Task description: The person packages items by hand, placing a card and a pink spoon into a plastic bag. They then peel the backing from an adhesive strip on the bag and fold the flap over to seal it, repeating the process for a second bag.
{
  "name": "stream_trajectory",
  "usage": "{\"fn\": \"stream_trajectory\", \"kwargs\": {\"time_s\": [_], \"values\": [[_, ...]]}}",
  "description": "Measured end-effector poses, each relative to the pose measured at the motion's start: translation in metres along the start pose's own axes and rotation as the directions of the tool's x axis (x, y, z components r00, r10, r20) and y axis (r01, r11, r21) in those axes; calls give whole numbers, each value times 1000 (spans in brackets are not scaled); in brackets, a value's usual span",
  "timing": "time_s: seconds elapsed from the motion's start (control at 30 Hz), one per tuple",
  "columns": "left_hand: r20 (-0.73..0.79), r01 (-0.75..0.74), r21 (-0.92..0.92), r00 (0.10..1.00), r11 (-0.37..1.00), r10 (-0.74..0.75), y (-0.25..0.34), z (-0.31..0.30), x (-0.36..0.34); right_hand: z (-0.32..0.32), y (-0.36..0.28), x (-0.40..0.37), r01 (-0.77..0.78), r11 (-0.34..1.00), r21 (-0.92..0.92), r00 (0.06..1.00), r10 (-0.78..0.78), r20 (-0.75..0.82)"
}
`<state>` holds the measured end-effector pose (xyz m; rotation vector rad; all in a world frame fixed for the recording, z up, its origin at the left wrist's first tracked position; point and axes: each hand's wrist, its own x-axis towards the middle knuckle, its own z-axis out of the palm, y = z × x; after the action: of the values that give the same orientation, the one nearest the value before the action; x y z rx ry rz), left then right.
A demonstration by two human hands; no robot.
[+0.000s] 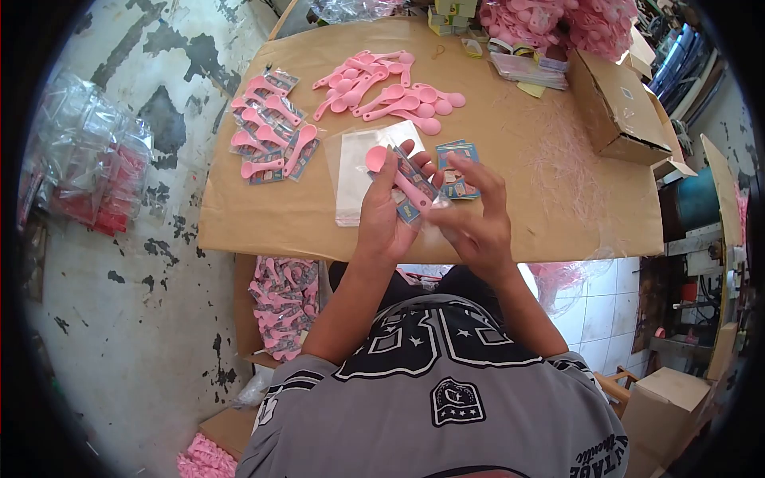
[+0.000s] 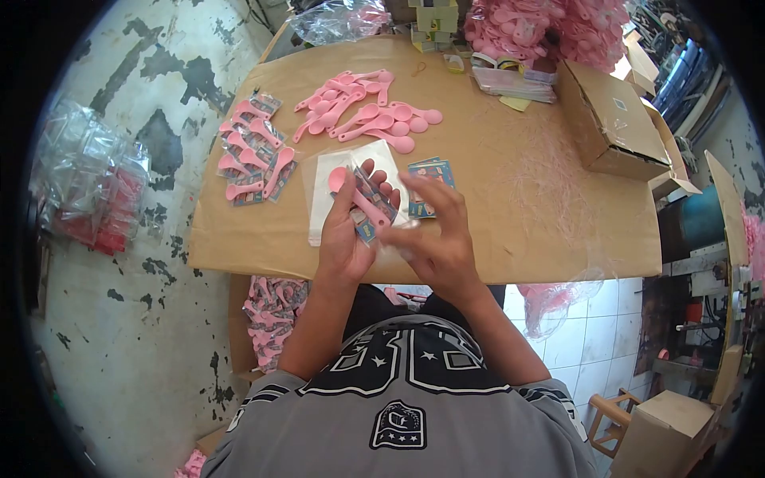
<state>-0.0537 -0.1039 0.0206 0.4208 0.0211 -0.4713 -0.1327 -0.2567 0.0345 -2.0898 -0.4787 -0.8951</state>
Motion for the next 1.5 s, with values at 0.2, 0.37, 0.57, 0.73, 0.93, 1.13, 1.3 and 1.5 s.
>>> {"fn": "stream_trajectory", "kwargs": {"time_s": [0.2, 0.37, 0.57, 0.73, 0.93, 1.13, 1.3, 1.5], "values": [[-34, 85, -93, 995, 992, -89, 30, -18, 4, -24, -6, 6, -5, 863, 504, 999, -20, 45], [117, 193, -95, 976, 977, -181, 38, 3, -5, -17, 13, 25, -20, 999, -47, 990, 26, 140], [197, 289, 7, 938, 957, -285, 21, 6, -10, 0, 20, 30, 132, 991, 38, 962, -137, 236], [92, 121, 290, 984, 949, -154, 23, 1, -7, -16, 22, 23, -195, 889, 415, 979, 153, 133], [237, -46, 685, 958, 727, -163, 22, 11, -18, -24, 10, 9, -591, 602, 537, 801, 518, 300], [118, -36, 735, 990, 678, -75, 6, -6, -21, -15, 10, -7, -676, 504, 539, 721, 602, 342], [130, -89, 662, 992, 745, 3, 5, -3, -26, -11, 6, 1, -618, 598, 511, 760, 621, 193], [91, -106, 598, 994, 794, 65, 7, -11, -28, 2, 4, 2, -589, 627, 510, 781, 603, 161]]}}
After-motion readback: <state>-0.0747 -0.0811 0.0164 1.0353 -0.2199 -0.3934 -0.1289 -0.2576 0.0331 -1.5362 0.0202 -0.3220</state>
